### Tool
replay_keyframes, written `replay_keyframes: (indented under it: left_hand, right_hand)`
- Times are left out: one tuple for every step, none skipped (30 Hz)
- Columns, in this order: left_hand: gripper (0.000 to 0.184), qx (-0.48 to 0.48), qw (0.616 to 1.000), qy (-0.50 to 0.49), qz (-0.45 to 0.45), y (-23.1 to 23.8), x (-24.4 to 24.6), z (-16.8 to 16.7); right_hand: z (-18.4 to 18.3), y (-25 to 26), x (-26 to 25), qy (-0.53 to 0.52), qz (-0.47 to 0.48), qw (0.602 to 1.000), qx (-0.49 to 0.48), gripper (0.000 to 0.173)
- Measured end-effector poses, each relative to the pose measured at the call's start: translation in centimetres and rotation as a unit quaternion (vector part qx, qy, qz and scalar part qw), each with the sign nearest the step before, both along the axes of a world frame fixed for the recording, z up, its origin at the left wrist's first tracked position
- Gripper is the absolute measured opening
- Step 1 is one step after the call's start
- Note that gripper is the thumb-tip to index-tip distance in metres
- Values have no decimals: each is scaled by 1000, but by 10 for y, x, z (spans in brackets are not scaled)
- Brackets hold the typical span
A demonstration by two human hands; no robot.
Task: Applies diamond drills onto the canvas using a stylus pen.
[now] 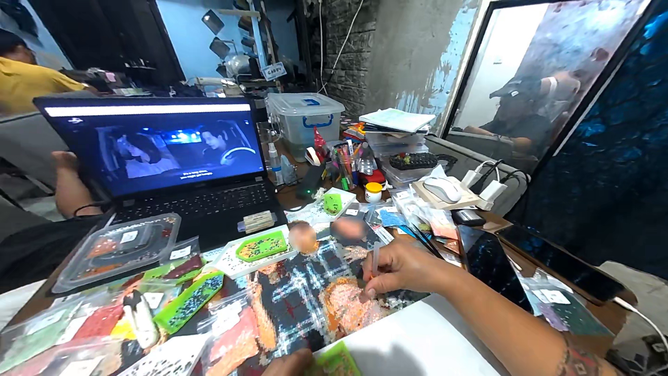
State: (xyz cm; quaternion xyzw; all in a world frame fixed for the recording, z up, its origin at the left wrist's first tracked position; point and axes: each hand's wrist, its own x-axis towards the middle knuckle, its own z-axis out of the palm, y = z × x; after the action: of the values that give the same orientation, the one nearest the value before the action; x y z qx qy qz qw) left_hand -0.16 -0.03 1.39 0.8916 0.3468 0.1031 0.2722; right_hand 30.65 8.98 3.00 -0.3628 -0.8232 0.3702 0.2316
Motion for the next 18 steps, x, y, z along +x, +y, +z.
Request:
replay_keyframes:
  left_hand:
    - [37,3,1000,-3,3,-1,0,0]
    - [36,7,1000,-6,6,-2,0,-1]
    - [35,11,1000,-10,9,-3,0,-1]
    - [35,18,1000,-15,11,-4,0,-2]
    - [34,24,999,-21,13,-5,0,-3]
    - [33,29,999,-27,13,-6,0,-4]
    - [32,35,999,-31,14,-6,-1,-5]
    - [31,40,999,-33,15,-7,-1,-5]
    - [31,42,998,-34,16,-8,-1,-4]
    - [31,43,998,-33,19,-9,0,-3]
    - [31,44,998,-30,21,-9,0,-2]
    - [31,43,999,-24,22,-9,1,-1]
    - [31,42,999,-17,22,-9,1,0]
    - [32,40,999,-14,21,-9,1,0]
    - [31,38,999,-17,19,-9,2,-1]
    - [31,37,999,-19,17,-8,2,-2]
    - [31,38,999,-20,15,-8,3,-2]
    - [32,40,999,-20,12,-8,3,-3]
  right_hand:
    - [0,0,0,2,0,1000,-2,17]
    - [-1,0,0,4,0,1000,-1,16]
    - [-1,0,0,5,-2,1000,-2,16]
    - [-1,0,0,5,-4,1000,-2,15]
    - [-1,-1,0,4,-6,1000,0,15]
    - [-2,-1,1,4,-10,1000,8,16]
    - [-3,-1,1,6,-14,1000,23,17]
    - [-3,-1,1,11,-17,999,34,18]
    - [-3,-1,1,16,-21,999,44,18]
    - [-2,-2,1,20,-28,998,50,17]
    - [-1,-3,1,24,-34,998,55,18]
    - [-2,-3,0,29,-36,997,60,18]
    - [-4,-3,0,34,-31,997,66,19]
    - [-5,-3,-1,39,-22,996,73,19]
    - [-7,-4,-3,41,-15,996,78,21]
    - [-8,-6,-5,43,-8,996,82,22]
    - [-9,-7,-6,47,2,995,85,23]
    - [-9,-9,-8,51,12,995,86,24]
